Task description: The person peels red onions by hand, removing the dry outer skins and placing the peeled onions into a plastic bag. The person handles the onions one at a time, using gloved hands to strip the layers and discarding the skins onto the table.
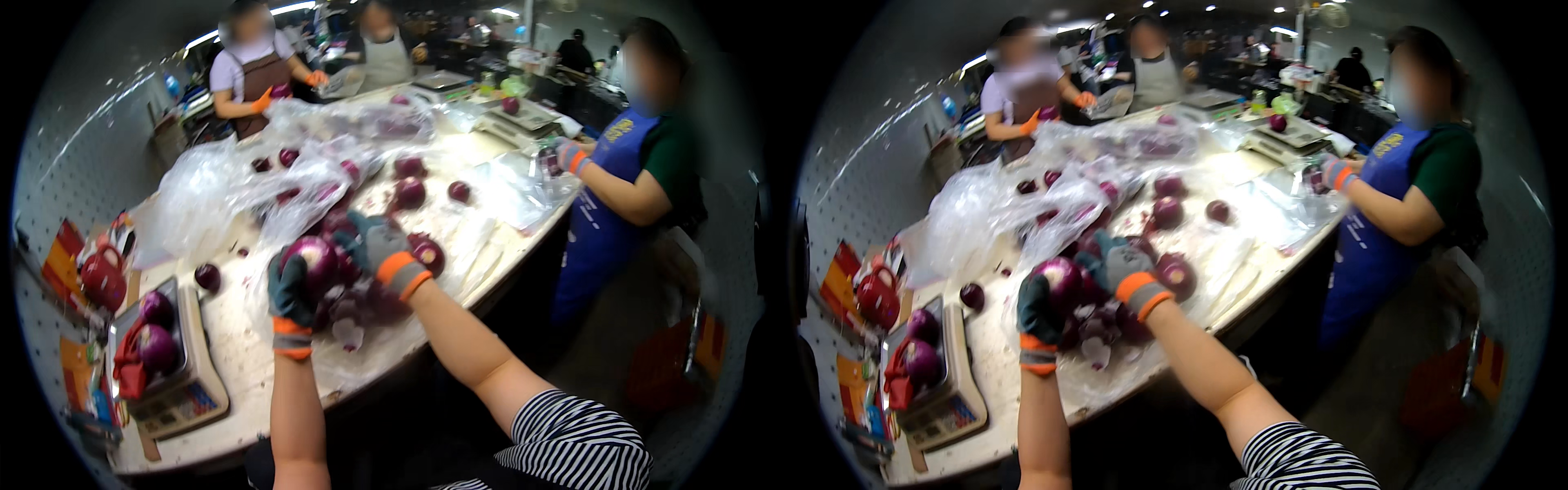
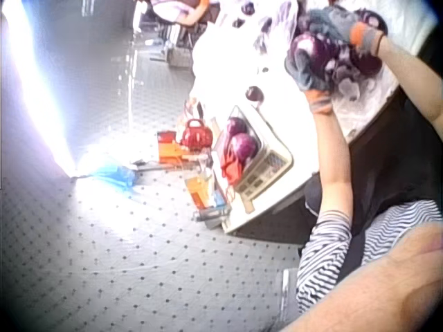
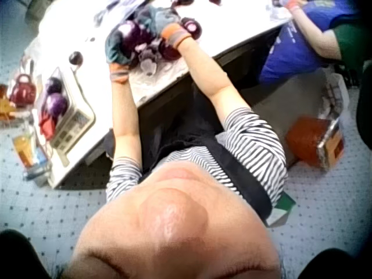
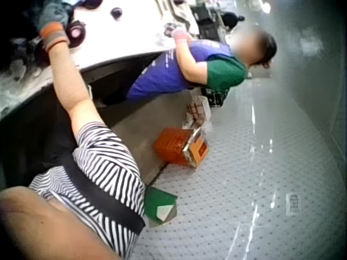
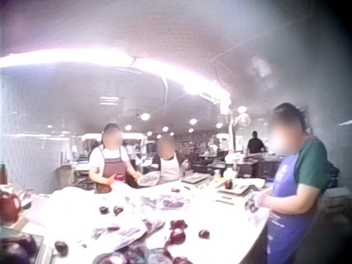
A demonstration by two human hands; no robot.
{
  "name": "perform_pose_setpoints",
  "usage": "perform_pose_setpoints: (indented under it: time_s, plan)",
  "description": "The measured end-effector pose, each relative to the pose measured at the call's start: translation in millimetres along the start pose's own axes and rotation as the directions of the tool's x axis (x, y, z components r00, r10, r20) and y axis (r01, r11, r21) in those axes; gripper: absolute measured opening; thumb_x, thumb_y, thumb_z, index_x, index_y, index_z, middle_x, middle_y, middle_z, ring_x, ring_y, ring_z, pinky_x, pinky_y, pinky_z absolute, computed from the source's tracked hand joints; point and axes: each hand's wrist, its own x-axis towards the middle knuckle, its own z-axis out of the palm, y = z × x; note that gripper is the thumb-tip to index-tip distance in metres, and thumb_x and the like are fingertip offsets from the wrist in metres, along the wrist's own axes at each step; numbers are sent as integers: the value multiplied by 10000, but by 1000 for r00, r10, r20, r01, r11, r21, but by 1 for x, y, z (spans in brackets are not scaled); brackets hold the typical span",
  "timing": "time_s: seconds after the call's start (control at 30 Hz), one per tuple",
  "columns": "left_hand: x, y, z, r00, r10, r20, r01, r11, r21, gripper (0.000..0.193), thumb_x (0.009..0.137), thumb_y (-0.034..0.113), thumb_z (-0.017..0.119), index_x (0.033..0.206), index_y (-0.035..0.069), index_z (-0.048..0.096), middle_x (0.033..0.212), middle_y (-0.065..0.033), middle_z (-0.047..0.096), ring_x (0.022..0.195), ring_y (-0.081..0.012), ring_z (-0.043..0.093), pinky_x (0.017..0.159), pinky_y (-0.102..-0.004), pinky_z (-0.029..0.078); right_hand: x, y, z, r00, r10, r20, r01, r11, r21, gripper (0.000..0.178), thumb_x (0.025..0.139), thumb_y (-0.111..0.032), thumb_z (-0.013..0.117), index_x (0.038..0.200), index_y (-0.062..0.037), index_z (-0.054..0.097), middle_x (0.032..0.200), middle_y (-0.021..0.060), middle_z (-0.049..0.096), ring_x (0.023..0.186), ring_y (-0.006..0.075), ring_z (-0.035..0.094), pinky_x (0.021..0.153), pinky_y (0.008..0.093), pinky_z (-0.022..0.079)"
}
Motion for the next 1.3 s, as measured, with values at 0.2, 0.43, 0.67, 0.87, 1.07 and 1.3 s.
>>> perform_pose_setpoints:
  time_s: [0.2, 0.43, 0.67, 0.87, 1.07, 1.3]
  plan:
    - [-2, 10, 2, 985, -159, -72, 118, 911, -396, 365, 831, 246, 624, 1091, 3, 546, 995, -103, 616, 886, -210, 627, 788, -327, 533, -16, -10, -3, 927, -375, -13, 371, 910, 186, 377, 768, -52, 546, 1144, -70, 562, 1040, 101, 624, 897, 264, 615, 745, 347, 517]
    - [-4, 17, 0, 984, -166, -62, 141, 946, -293, 374, 839, 225, 598, 1129, 2, 522, 1047, -116, 603, 936, -222, 611, 831, -344, 513, -17, -7, 13, 893, -448, -50, 448, 894, 2, 461, 756, -41, 539, 1214, -88, 532, 926, 120, 626, 768, 278, 625, 688, 367, 513]
    - [-4, 20, 8, 985, -153, -79, 123, 945, -302, 358, 817, 182, 627, 1109, -1, 530, 1012, -103, 608, 908, -204, 608, 810, -326, 515, -19, -5, 20, 899, -427, -94, 416, 901, -120, 419, 780, -141, 533, 1197, -101, 533, 924, 115, 625, 770, 300, 616, 662, 399, 502]
    - [-2, 13, 4, 995, -75, -70, 55, 966, -252, 358, 808, 174, 628, 1103, -2, 530, 997, -95, 602, 884, -192, 601, 807, -317, 512, -19, -5, 21, 895, -436, -94, 425, 897, -119, 409, 782, -147, 511, 1186, -94, 539, 946, 115, 624, 769, 298, 619, 641, 399, 504]
    - [-5, 12, 8, 980, -82, -184, 41, 976, -213, 430, 784, 156, 648, 1157, 10, 493, 1040, -102, 574, 925, -199, 579, 821, -325, 508, -19, -7, 20, 894, -443, -70, 432, 893, -126, 411, 772, -142, 511, 1179, -94, 544, 931, 103, 623, 750, 288, 619, 623, 389, 500]
    - [-6, 12, 10, 975, -100, -200, 60, 979, -196, 476, 762, 142, 669, 1179, 17, 475, 1064, -106, 562, 946, -206, 572, 842, -339, 506, -17, -8, 24, 931, -361, -49, 345, 916, -205, 387, 774, -136, 510, 1158, -105, 547, 929, 96, 623, 763, 285, 622, 626, 394, 497]
